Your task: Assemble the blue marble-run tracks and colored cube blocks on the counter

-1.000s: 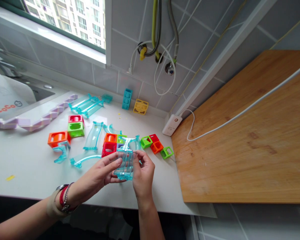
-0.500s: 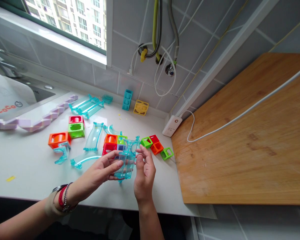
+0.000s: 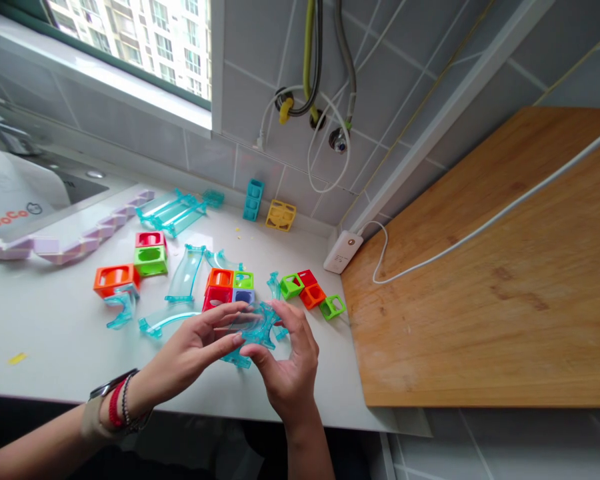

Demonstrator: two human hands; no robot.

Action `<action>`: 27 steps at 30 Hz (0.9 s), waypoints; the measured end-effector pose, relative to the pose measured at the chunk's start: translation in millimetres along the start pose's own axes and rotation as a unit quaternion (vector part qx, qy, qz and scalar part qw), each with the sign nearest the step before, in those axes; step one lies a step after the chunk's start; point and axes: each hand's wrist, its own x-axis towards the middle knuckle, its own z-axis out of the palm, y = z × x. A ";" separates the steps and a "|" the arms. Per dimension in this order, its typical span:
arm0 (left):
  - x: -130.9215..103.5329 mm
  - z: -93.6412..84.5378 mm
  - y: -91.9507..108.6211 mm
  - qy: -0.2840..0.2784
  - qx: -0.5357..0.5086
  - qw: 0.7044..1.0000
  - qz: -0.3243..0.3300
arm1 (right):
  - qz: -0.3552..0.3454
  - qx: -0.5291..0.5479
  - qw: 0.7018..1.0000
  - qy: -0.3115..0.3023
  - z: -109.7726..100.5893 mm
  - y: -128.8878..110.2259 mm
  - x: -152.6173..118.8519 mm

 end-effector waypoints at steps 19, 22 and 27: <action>-4.4 -15.2 25.2 0.092 0.205 0.963 0.147 | -0.064 -0.081 0.995 0.002 -6.2 -6.9 9.8; -9.9 -15.4 29.9 0.100 0.247 0.945 0.190 | -0.071 -0.118 0.990 0.014 -4.7 -4.7 9.8; -18.1 -12.2 25.8 0.068 0.229 0.943 0.233 | 0.007 -0.104 0.993 0.056 -2.8 3.9 7.6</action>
